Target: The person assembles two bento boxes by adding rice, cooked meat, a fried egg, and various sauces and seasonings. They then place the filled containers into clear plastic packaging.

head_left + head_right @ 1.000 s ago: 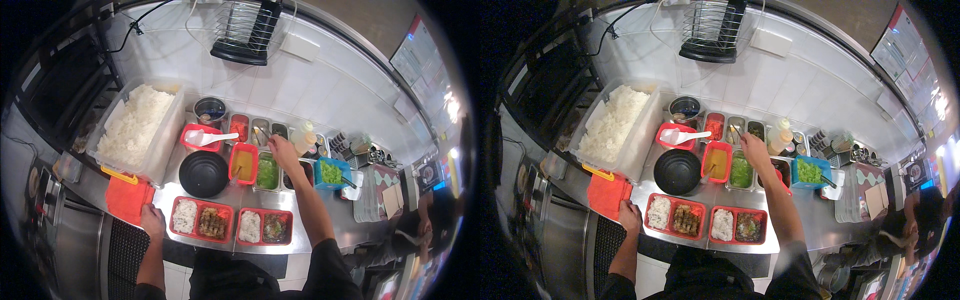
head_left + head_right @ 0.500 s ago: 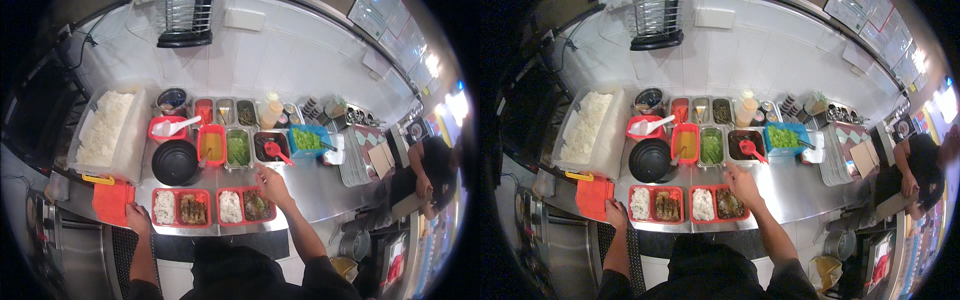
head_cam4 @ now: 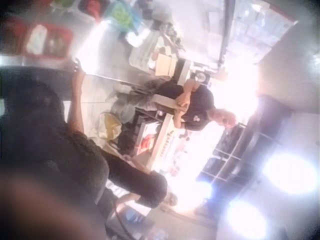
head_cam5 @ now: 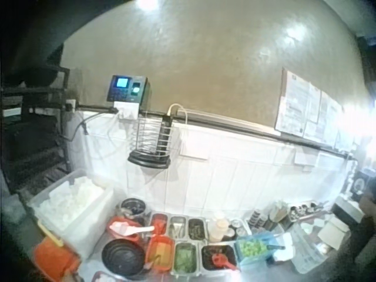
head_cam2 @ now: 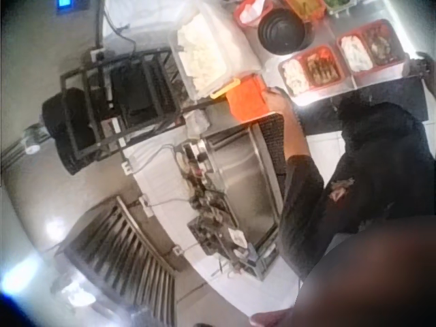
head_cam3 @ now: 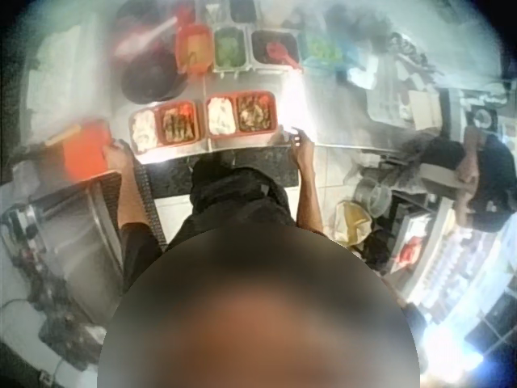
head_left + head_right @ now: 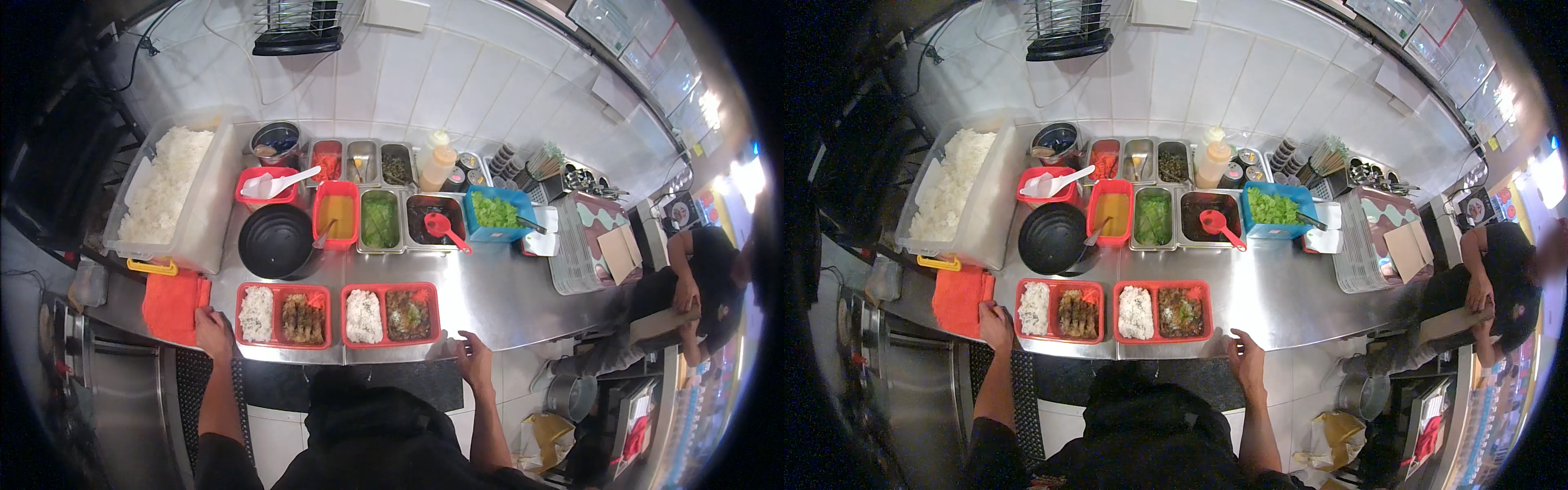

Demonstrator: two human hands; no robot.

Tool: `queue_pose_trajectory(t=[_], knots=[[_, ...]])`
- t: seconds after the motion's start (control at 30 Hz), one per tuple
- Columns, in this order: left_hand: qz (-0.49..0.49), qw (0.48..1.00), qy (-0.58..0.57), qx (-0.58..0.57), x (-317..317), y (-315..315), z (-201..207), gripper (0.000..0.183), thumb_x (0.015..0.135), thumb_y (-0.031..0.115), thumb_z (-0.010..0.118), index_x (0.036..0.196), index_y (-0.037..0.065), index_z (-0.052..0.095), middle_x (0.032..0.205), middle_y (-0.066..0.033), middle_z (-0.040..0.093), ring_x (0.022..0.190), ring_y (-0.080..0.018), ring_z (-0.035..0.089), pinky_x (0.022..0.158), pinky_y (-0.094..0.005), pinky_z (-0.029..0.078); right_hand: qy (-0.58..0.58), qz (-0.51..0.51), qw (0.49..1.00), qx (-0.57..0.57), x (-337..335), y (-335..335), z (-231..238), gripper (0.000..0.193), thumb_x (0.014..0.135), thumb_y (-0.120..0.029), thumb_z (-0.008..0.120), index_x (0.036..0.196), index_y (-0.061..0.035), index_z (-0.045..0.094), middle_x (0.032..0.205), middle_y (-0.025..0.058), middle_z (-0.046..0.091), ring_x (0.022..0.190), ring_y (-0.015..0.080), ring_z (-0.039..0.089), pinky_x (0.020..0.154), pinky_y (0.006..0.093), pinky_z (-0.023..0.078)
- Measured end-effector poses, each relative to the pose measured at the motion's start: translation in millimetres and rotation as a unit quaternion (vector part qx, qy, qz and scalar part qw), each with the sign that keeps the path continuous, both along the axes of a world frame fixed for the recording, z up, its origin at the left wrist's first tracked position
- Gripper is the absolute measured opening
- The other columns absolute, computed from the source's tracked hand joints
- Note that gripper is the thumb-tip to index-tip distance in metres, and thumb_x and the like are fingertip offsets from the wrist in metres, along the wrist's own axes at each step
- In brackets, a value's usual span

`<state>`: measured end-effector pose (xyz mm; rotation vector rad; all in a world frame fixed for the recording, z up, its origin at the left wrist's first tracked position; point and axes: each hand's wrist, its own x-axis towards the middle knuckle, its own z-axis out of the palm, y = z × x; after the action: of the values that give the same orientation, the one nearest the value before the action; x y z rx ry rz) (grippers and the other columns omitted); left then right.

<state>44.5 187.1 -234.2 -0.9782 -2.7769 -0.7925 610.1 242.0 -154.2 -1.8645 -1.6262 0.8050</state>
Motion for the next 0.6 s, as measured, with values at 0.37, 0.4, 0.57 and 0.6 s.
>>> queue_pose_trajectory(t=[0.37,0.4,0.57,0.6], knots=[[-0.073,0.982,-0.091,0.150,15,-32,-3,0.027,0.097,0.010,0.059,0.122,-0.002,0.059,0.107,-0.0174,0.065,0.091,-0.0296,0.064,0.083,-0.0406,0.051,0.039,-0.005,0.999,-0.002,21,-1,-8,0.015,0.099,-0.012,0.069,0.101,0.0020,0.074,0.075,0.0091,0.073,0.063,0.0109,0.066,0.059,0.0279,0.054],[-0.071,0.979,-0.084,0.169,30,-39,-2,0.027,0.098,0.010,0.059,0.122,-0.003,0.059,0.107,-0.0180,0.065,0.091,-0.0293,0.064,0.084,-0.0403,0.051,0.039,-0.009,0.999,0.024,23,-2,-9,0.017,0.099,-0.015,0.070,0.098,0.0021,0.073,0.070,0.0088,0.070,0.060,0.0113,0.063,0.057,0.0285,0.052],[-0.032,0.952,-0.165,0.256,98,-95,-25,0.027,0.096,0.006,0.058,0.121,-0.004,0.057,0.104,-0.0136,0.061,0.091,-0.0222,0.060,0.085,-0.0360,0.050,0.060,-0.051,0.997,0.007,16,-8,-3,0.029,0.099,-0.023,0.071,0.085,0.0024,0.071,0.062,0.0102,0.065,0.055,0.0136,0.059,0.055,0.0314,0.048],[-0.023,0.955,-0.192,0.224,106,-108,-35,0.028,0.094,0.005,0.058,0.120,-0.004,0.056,0.101,-0.0120,0.059,0.090,-0.0212,0.059,0.084,-0.0344,0.049,0.044,-0.052,0.998,0.001,16,-10,-4,0.029,0.099,-0.024,0.072,0.086,0.0024,0.071,0.064,0.0091,0.067,0.056,0.0126,0.060,0.056,0.0304,0.050]])
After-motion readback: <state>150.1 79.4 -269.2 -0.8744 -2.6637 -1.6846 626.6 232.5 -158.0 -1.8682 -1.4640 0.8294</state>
